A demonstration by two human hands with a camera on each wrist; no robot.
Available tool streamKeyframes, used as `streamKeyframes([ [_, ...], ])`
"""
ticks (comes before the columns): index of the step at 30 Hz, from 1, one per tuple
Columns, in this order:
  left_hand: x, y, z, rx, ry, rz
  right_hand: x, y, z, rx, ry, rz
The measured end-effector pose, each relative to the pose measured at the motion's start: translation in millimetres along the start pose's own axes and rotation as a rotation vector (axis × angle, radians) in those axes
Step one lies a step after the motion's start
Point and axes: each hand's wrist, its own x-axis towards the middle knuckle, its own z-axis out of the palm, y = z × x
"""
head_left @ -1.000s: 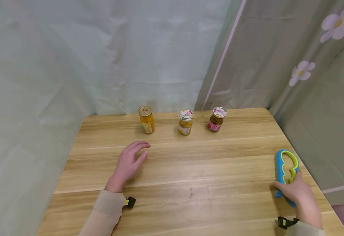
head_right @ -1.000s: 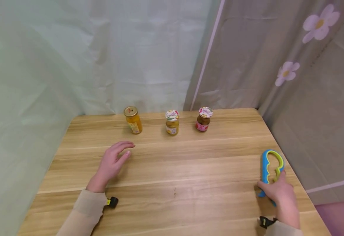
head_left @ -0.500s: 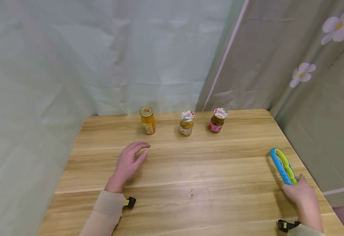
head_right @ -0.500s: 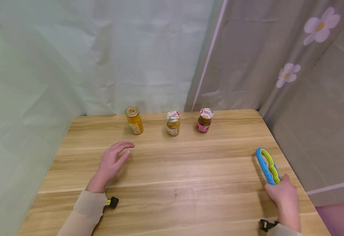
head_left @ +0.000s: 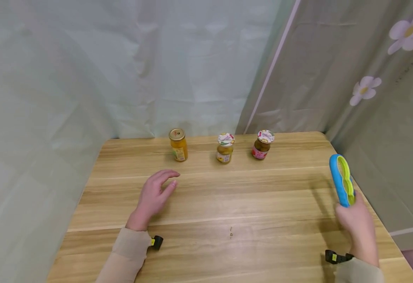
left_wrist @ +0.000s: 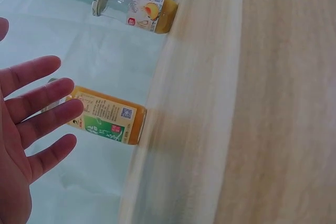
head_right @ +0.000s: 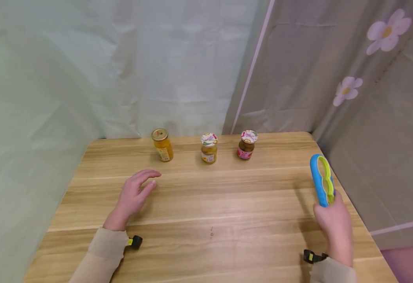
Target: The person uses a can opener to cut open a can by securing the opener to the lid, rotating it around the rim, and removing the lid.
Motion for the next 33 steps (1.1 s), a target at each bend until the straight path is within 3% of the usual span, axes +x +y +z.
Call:
streamKeyframes([
  [13, 3.1, -4.8, -12.6, 0.004, 0.049, -0.011, -5.9, -93.8, 11.1, 0.193, 0.184, -0.397],
  [19, 0.3, -5.8, -19.0, 0.018, 0.061, -0.03, -15.7, -132.9, 18.4, 0.285, 0.216, -0.586],
  [27, -2.0, -10.0, -18.7, 0.021, 0.049, -0.059, -18.2, -155.7, 32.0, 0.404, 0.26, -0.811],
  [33, -1.9, -13.0, -18.6, 0.016, 0.043, -0.085, -16.7, -161.3, 37.9, 0.419, 0.23, -0.847],
])
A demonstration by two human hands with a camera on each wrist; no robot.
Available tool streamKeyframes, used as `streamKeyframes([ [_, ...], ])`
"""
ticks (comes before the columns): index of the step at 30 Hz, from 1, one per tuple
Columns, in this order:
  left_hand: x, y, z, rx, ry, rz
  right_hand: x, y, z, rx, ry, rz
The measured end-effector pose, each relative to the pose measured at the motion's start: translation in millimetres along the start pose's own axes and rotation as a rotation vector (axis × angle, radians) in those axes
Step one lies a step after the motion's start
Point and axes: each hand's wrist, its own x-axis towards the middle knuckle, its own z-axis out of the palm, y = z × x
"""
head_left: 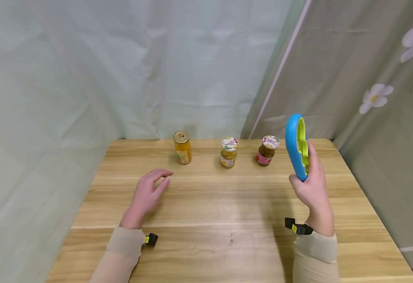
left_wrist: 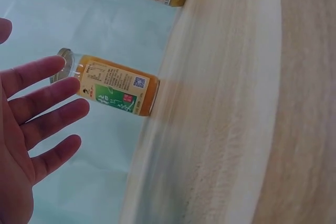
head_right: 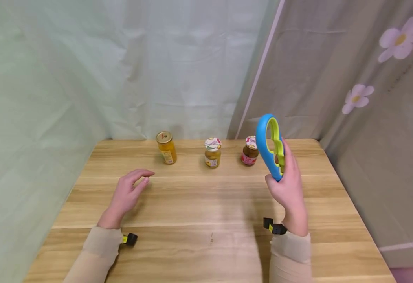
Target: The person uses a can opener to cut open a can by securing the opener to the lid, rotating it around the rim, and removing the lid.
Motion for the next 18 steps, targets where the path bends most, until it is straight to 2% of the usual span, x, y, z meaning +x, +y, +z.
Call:
streamKeyframes([
  [5, 0.7, 0.5, 0.5, -0.009, -0.01, -0.033, -0.5, 2.5, -1.6, 0.001, -0.019, 0.005],
  [10, 3.6, -0.1, 1.2, -0.046, 0.004, -0.099, -2.0, 3.9, -5.1, 0.02, -0.026, -0.006],
  [15, 13.9, -4.2, 5.0, -0.143, 0.054, -0.154, -0.5, 5.2, -6.7, 0.001, -0.042, -0.026],
  [18, 21.4, -9.9, 11.8, -0.225, 0.072, -0.209, 1.7, 7.9, -4.9, -0.021, -0.066, -0.041],
])
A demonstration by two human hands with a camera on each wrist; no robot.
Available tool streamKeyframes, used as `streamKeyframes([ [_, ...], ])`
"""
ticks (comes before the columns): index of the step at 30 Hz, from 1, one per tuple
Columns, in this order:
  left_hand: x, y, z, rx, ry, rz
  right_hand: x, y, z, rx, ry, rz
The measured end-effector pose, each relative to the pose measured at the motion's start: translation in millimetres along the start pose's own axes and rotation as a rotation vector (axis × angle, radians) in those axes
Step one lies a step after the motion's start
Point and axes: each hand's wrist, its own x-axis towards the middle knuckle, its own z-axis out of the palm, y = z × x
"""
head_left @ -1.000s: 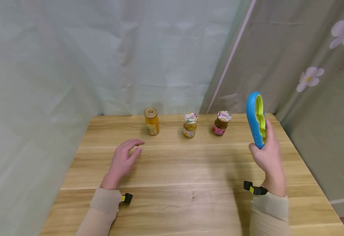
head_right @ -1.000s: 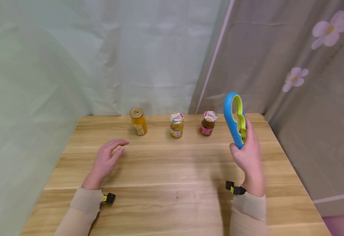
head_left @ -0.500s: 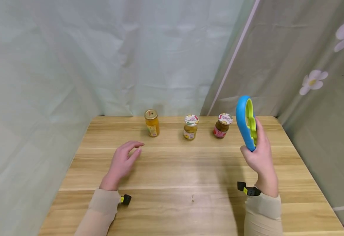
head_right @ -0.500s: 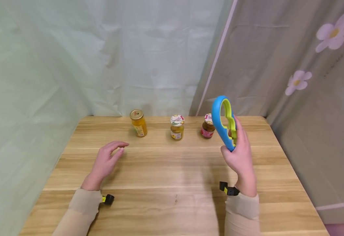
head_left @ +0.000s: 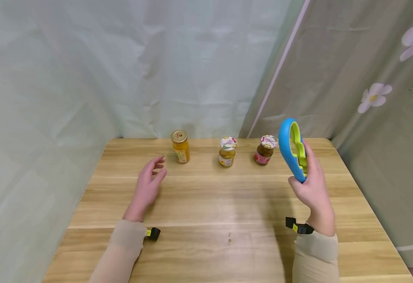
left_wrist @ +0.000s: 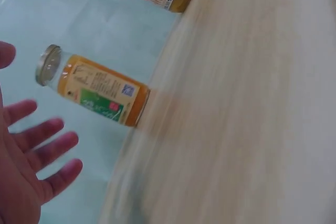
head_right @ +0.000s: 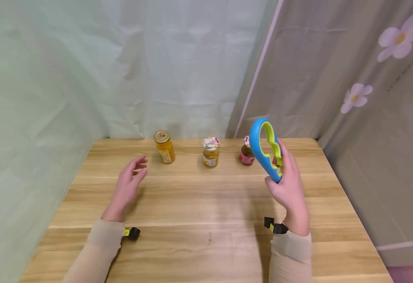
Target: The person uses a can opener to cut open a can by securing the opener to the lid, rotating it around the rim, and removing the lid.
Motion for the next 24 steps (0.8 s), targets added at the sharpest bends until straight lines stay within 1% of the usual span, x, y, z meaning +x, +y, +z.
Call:
streamKeyframes([
  [5, 19.1, -7.5, 18.2, -0.11, 0.008, -0.123, 1.7, 5.6, 3.6, -0.02, -0.028, -0.062],
  [9, 37.3, -10.6, 36.0, -0.143, 0.038, -0.192, 3.3, 9.0, 6.0, -0.045, -0.056, -0.14],
  [13, 50.7, -10.0, 49.8, -0.151, 0.091, -0.225, 4.1, 9.6, 8.5, -0.078, -0.085, -0.191],
  [17, 58.0, -11.8, 60.6, -0.158, 0.147, -0.235, 2.7, 7.3, 10.7, -0.09, -0.106, -0.2],
  [21, 63.2, -13.2, 70.6, -0.151, 0.167, -0.231, 1.5, 6.3, 12.4, -0.106, -0.119, -0.217],
  [24, 67.5, -13.4, 76.9, -0.149, 0.175, -0.239, 3.3, 7.5, 14.4, -0.119, -0.133, -0.259],
])
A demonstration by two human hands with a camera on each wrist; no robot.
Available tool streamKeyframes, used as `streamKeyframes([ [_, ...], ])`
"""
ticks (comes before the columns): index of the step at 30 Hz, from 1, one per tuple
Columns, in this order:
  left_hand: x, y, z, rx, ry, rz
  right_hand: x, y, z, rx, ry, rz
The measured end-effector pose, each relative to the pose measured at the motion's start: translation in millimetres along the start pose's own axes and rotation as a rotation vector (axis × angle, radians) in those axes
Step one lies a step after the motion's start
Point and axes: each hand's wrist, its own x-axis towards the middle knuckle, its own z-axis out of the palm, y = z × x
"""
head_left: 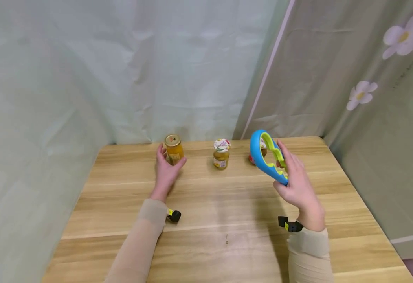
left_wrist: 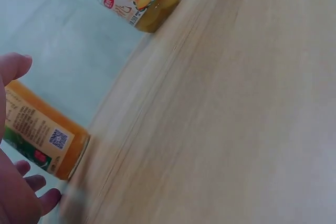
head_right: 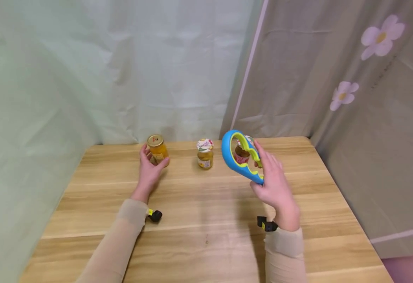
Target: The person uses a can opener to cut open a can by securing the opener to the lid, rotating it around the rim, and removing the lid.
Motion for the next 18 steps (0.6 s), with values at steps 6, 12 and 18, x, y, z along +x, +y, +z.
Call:
streamKeyframes([
  [6, 9.2, -1.2, 8.2, -0.041, 0.003, -0.018, 4.8, 2.0, 4.0, -0.007, -0.05, -0.053],
  [12, 6.8, -6.5, 10.7, -0.037, 0.029, -0.046, -1.2, -4.1, 8.9, 0.003, -0.08, -0.031],
  [18, 17.0, 1.8, 12.2, -0.02, 0.073, -0.056, 2.7, -8.6, 12.1, -0.005, -0.064, -0.037],
])
